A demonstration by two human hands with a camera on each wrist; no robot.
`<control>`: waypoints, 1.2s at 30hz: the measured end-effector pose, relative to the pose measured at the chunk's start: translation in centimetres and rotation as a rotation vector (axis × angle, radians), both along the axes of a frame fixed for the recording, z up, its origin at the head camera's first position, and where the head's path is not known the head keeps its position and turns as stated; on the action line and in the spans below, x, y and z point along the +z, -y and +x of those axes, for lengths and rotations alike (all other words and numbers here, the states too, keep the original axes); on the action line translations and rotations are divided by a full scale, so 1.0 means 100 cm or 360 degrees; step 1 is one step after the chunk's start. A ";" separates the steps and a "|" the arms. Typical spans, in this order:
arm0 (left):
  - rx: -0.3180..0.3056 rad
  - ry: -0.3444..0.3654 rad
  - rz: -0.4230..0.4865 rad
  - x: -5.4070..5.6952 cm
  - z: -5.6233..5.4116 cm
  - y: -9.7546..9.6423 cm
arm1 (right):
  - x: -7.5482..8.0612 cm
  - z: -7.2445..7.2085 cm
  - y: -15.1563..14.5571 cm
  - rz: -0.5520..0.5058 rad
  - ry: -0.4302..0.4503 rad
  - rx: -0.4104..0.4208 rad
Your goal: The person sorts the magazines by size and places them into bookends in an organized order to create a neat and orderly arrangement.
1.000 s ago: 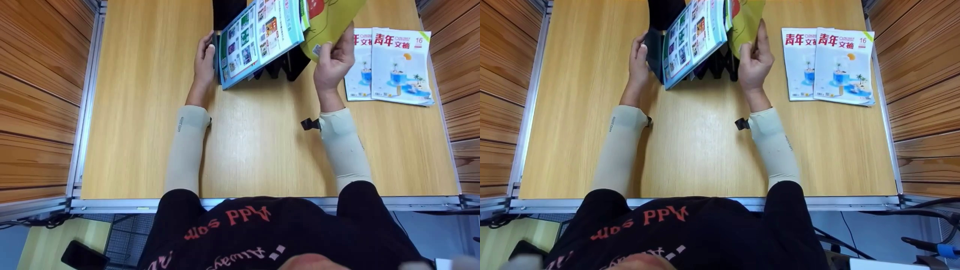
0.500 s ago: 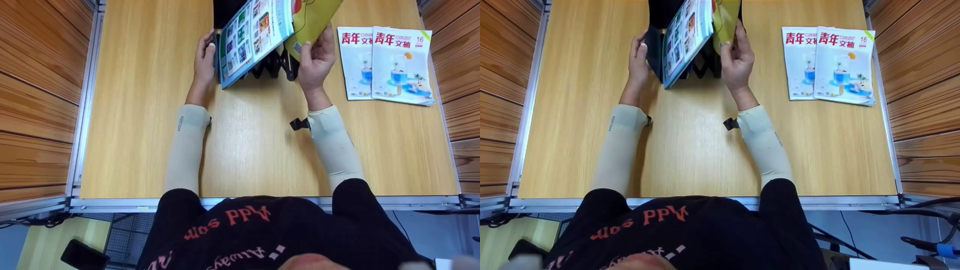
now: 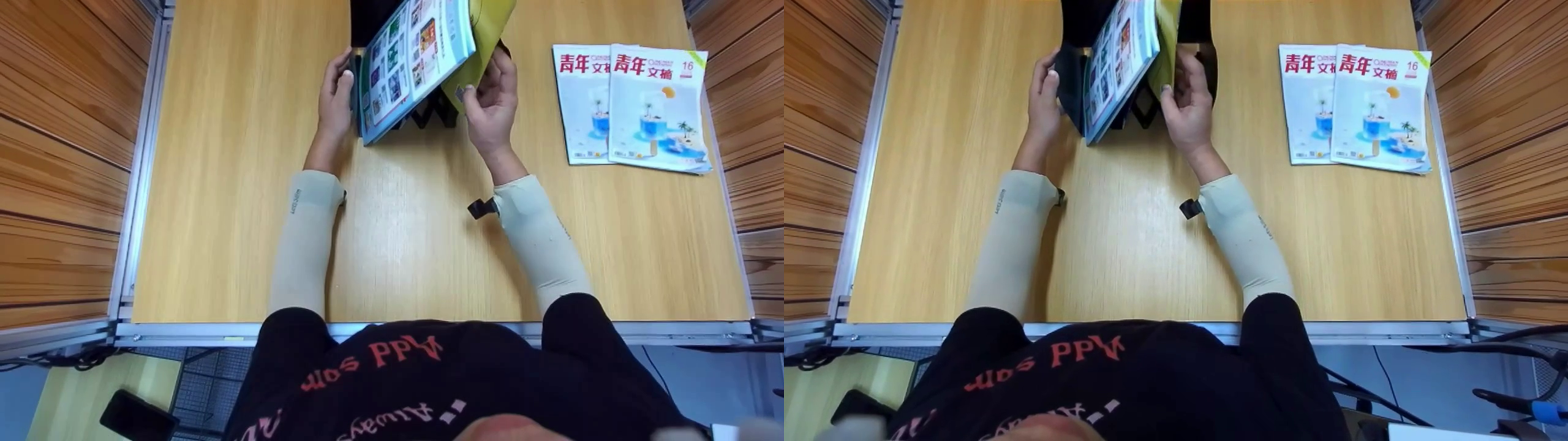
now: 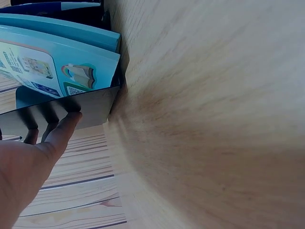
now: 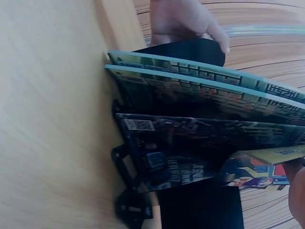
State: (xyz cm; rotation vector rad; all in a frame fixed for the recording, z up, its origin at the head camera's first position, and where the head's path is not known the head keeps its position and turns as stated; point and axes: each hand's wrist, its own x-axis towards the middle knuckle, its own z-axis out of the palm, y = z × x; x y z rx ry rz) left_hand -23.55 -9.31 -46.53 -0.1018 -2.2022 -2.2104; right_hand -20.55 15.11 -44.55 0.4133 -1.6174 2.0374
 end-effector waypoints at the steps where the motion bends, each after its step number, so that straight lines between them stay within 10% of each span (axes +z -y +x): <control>1: -0.0001 0.0003 -0.0006 0.000 0.000 0.000 | -0.002 0.000 -0.001 0.0020 0.0016 0.0010; 13: -0.0005 0.0021 0.0015 0.001 -0.001 0.000 | 0.003 0.008 -0.002 0.0437 0.0130 -0.0020; 27: 0.0015 0.0081 0.0003 0.003 -0.001 -0.001 | -0.040 -0.016 -0.020 0.1163 0.0044 -0.0350; 36: 0.0040 0.0056 0.0064 -0.025 -0.016 0.000 | -0.047 -0.018 -0.020 0.1412 0.0082 -0.0439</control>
